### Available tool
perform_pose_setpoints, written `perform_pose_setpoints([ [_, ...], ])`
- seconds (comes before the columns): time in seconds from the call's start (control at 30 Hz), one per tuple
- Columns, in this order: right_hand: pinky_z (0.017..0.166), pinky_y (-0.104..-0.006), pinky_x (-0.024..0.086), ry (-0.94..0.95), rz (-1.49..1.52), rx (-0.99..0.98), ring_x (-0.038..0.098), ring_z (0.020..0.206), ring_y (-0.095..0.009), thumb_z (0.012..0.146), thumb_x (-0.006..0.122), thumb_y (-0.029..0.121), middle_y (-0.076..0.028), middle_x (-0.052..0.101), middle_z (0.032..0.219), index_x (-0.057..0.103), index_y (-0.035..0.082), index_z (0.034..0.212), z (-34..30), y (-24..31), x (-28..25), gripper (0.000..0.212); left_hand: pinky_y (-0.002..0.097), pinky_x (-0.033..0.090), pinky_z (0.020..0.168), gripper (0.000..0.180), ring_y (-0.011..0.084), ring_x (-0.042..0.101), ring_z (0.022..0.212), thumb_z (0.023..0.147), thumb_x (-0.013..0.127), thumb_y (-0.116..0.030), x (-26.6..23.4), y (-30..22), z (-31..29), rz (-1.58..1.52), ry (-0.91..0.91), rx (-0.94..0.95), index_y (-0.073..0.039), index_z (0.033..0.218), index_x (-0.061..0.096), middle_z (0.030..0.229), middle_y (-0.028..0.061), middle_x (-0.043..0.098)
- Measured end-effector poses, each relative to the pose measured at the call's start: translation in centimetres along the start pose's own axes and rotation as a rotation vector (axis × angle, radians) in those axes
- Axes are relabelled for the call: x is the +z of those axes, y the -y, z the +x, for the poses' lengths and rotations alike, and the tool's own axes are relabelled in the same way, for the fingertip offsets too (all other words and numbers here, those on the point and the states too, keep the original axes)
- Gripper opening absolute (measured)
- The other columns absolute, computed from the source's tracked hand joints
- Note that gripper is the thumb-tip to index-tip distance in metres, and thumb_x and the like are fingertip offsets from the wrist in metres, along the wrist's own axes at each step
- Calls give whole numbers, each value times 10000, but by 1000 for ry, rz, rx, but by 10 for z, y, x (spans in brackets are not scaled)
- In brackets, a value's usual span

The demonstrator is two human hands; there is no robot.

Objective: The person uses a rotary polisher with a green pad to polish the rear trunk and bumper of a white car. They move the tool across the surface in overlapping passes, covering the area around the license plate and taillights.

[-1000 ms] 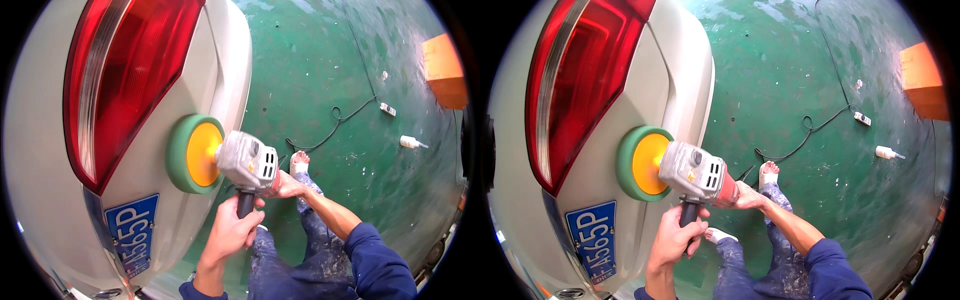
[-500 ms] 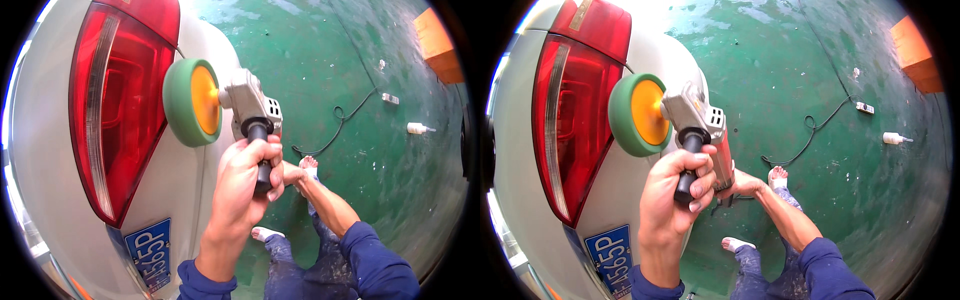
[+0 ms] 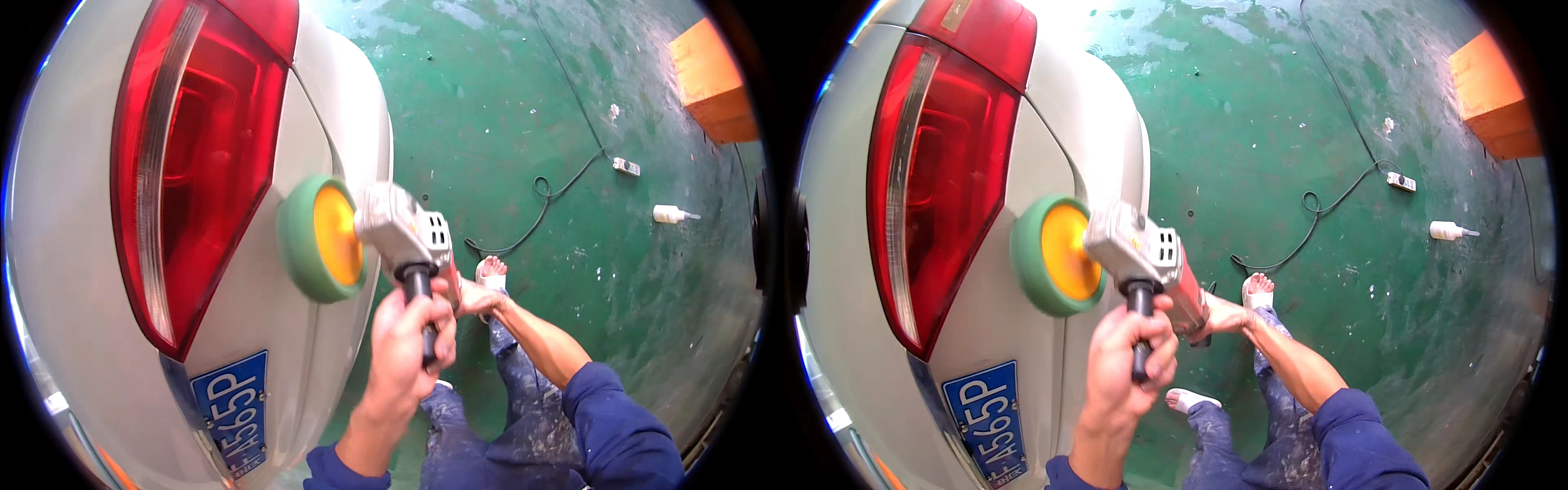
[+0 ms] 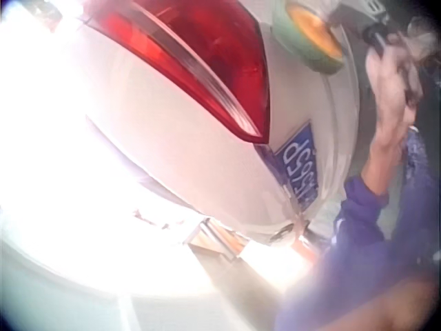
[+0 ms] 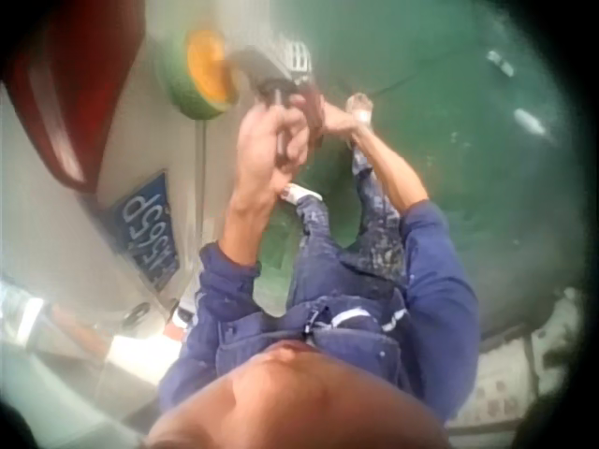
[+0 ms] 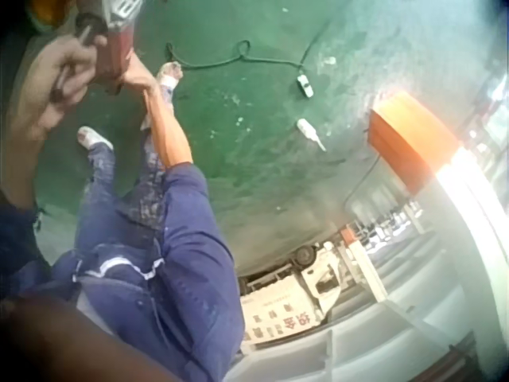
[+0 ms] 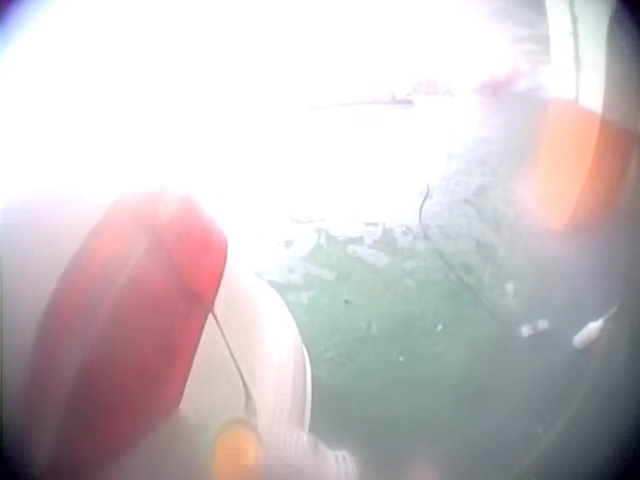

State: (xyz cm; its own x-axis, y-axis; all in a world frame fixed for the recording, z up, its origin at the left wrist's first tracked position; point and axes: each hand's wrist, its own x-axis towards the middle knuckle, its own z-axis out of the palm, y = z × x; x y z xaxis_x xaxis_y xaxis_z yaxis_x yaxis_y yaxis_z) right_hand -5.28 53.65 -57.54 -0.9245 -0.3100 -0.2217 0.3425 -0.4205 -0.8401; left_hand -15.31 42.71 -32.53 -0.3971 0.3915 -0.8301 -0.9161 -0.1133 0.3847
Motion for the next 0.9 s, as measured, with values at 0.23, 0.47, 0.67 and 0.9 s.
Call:
perform_pose_setpoints([
  [0.23, 710, -299, 530, -63, 162, -16, 572, 915, -103, 663, 838, -8, 10, 590, 1030, 527, 79, 1290, 30, 15, 14, 706, 259, 302, 364, 334, 101, 420, 425, 876, 575, -28, 8, -31, -21, 47, 86, 53, 84, 1184, 513, 699, 53, 476],
  [0.47, 860, -326, 530, -115, -59, -83, 612, 1060, -133, 686, 833, 9, -30, 645, 1155, 575, 56, 1284, 52, 94, 13, 653, 258, 284, 345, 411, 100, 406, 404, 861, 583, -41, 29, -74, -55, 18, 234, 123, 127, 1226, 496, 702, 53, 464],
  [0.67, 1002, -360, 503, 47, -104, -65, 598, 1132, -149, 730, 868, 133, -83, 680, 1254, 616, 25, 1310, 17, 42, 45, 641, 273, 299, 362, 448, 108, 414, 383, 825, 637, -38, -16, -29, -97, 54, 77, 42, 132, 1213, 491, 672, 83, 513],
  [0.9, 844, -344, 567, -318, -410, -175, 720, 936, -156, 730, 847, 146, -149, 757, 992, 680, -2, 1113, 13, 31, 56, 444, 269, 271, 330, 484, 104, 389, 346, 790, 673, -78, -44, -12, -100, 261, -22, 79, 150, 1187, 514, 638, 83, 515],
])
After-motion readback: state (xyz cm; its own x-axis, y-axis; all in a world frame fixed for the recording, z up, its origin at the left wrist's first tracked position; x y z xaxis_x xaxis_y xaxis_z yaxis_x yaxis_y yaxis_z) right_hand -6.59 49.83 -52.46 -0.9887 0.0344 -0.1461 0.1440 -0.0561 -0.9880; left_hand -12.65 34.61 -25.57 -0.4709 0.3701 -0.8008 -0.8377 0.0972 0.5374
